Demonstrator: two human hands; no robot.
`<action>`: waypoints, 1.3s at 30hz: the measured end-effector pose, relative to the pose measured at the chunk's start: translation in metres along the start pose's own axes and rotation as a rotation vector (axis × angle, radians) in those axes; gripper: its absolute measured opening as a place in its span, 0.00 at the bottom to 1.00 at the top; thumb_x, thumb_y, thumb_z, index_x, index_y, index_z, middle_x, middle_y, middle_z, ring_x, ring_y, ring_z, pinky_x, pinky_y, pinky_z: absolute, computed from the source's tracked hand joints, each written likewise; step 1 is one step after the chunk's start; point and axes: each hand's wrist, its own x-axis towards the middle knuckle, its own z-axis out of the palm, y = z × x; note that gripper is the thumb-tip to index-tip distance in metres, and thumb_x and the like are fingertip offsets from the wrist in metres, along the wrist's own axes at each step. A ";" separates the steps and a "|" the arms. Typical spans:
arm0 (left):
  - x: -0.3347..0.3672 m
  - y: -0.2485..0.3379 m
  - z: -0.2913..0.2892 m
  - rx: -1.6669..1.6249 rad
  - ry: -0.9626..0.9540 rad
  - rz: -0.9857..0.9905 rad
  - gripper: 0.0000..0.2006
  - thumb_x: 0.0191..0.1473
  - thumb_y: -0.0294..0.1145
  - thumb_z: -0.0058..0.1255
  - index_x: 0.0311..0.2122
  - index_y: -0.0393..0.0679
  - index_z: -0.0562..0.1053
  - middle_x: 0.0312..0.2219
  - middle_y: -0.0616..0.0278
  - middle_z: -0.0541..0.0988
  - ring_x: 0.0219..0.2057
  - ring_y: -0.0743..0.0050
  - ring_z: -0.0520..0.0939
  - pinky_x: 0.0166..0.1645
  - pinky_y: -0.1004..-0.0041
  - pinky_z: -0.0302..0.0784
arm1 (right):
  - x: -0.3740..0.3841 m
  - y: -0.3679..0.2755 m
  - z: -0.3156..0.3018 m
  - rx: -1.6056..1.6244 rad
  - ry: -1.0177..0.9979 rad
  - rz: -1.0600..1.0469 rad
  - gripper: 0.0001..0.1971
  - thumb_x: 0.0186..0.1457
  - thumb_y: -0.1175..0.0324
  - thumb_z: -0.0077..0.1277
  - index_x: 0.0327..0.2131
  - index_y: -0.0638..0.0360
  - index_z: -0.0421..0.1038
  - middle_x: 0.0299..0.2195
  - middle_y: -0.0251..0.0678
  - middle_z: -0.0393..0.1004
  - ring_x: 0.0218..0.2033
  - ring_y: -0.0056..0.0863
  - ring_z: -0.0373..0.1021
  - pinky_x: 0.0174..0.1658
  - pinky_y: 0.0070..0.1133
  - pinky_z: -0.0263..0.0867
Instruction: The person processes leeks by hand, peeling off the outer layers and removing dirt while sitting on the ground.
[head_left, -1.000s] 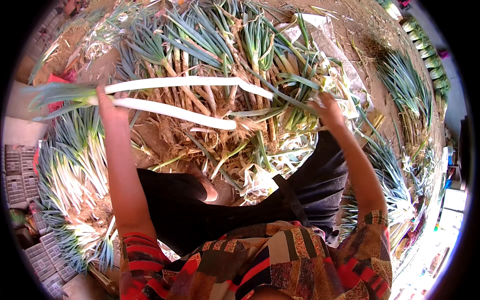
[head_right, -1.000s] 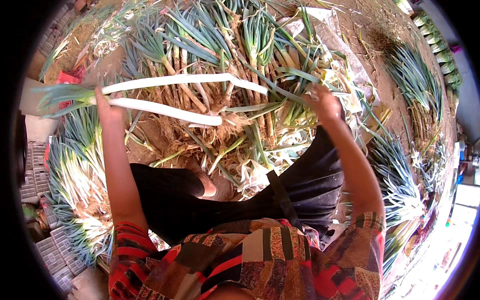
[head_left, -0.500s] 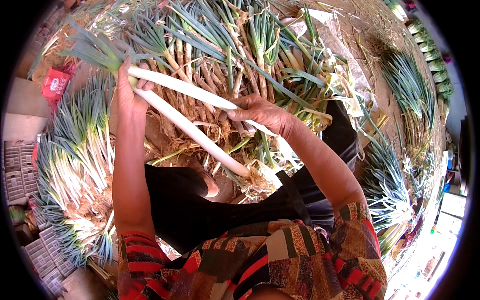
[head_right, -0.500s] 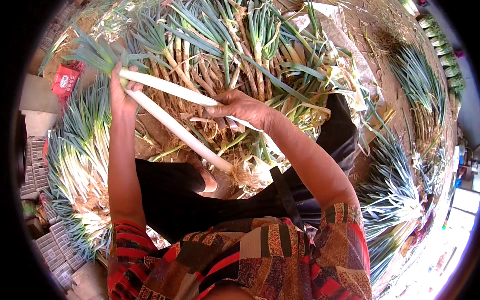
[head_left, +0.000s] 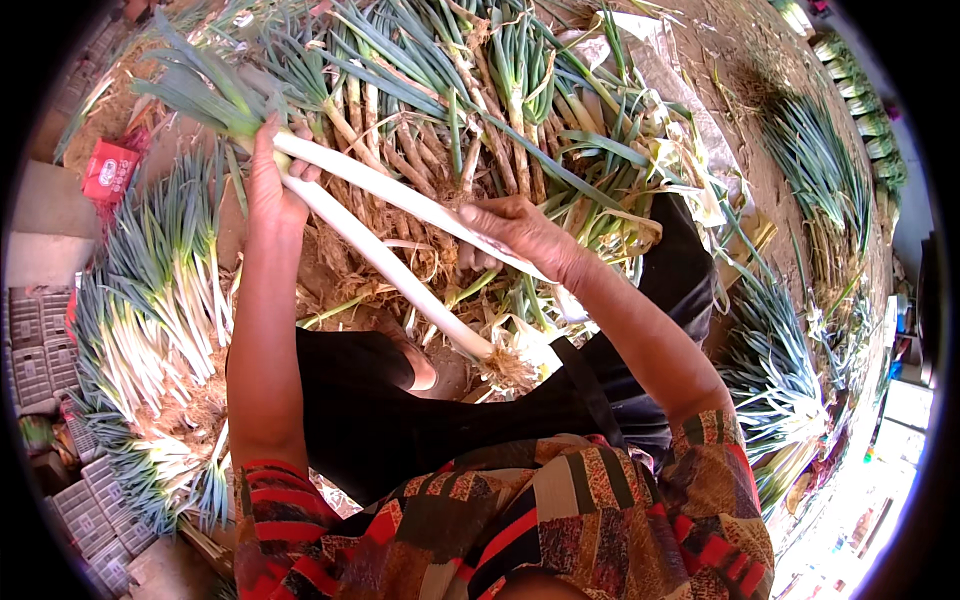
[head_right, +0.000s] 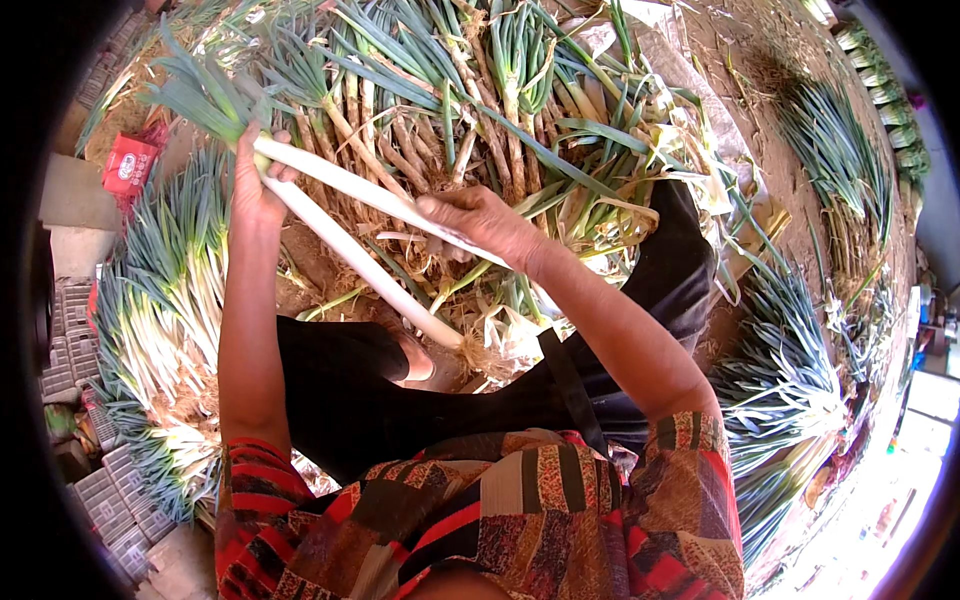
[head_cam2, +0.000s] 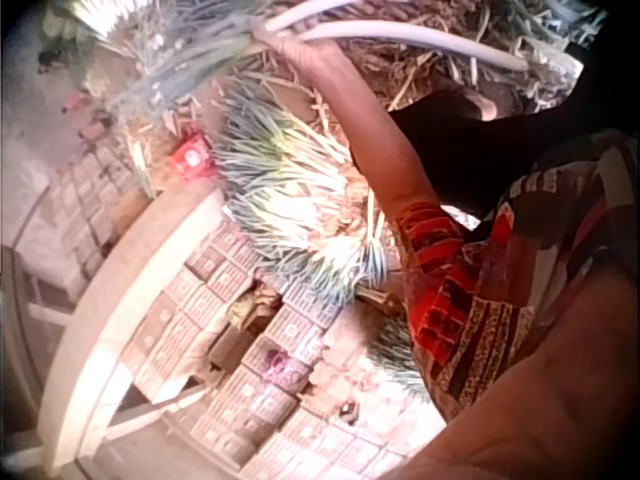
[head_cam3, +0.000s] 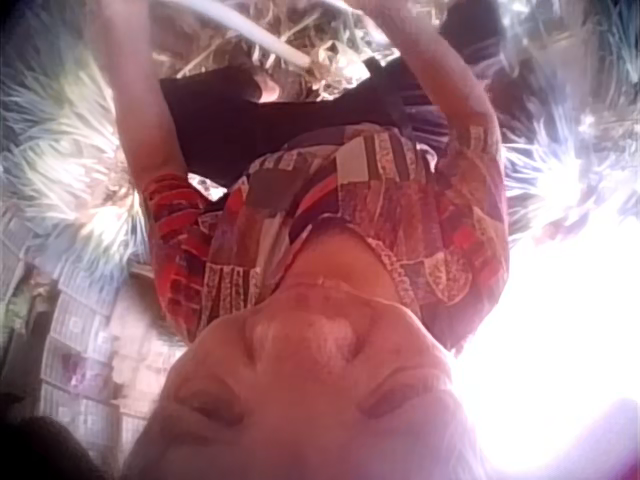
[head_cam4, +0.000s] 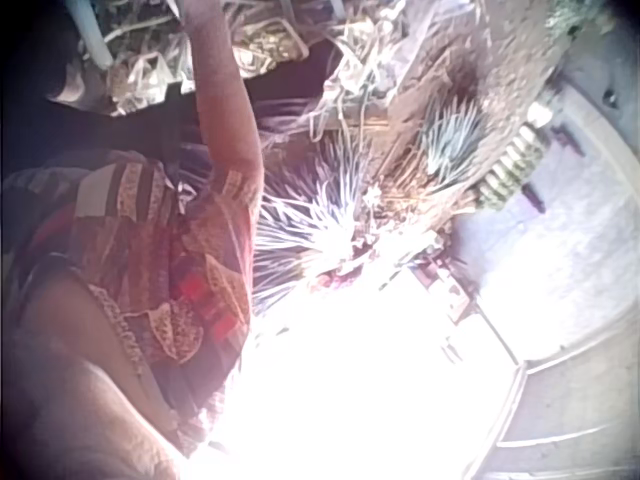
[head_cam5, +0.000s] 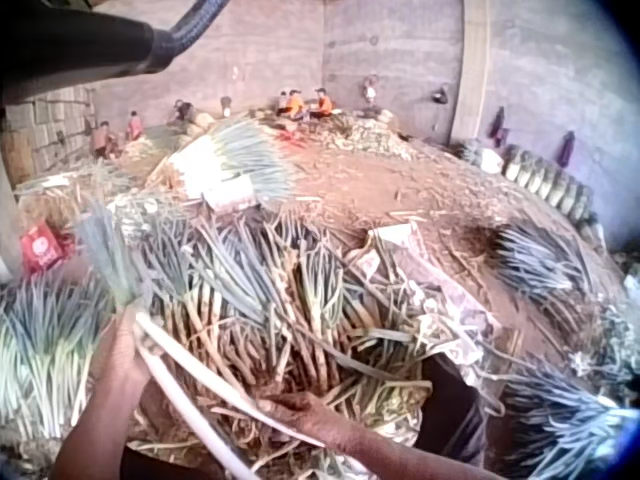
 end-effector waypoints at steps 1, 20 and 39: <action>-0.001 -0.002 0.001 0.020 0.031 0.001 0.15 0.45 0.39 0.56 0.34 0.45 0.65 0.20 0.63 0.72 0.10 0.86 0.60 0.14 0.83 0.57 | 0.000 -0.002 0.008 -0.211 0.072 -0.114 0.21 0.54 0.52 0.46 0.36 0.65 0.70 0.18 0.35 0.71 0.19 0.18 0.69 0.23 0.18 0.66; 0.001 0.009 -0.004 0.042 -0.015 0.020 0.14 0.46 0.40 0.53 0.30 0.42 0.67 0.20 0.65 0.72 0.10 0.88 0.60 0.15 0.84 0.56 | -0.026 0.031 -0.024 0.300 0.004 0.151 0.21 0.53 0.58 0.48 0.44 0.65 0.66 0.29 0.37 0.74 0.26 0.18 0.71 0.30 0.13 0.69; -0.012 -0.005 -0.002 -0.093 -0.507 -0.140 0.26 0.44 0.35 0.49 0.46 0.26 0.63 0.35 0.49 0.71 0.09 0.86 0.62 0.12 0.84 0.61 | 0.016 0.014 0.021 0.411 -0.198 0.333 0.12 0.49 0.70 0.51 0.33 0.71 0.69 0.22 0.41 0.74 0.15 0.19 0.69 0.18 0.14 0.67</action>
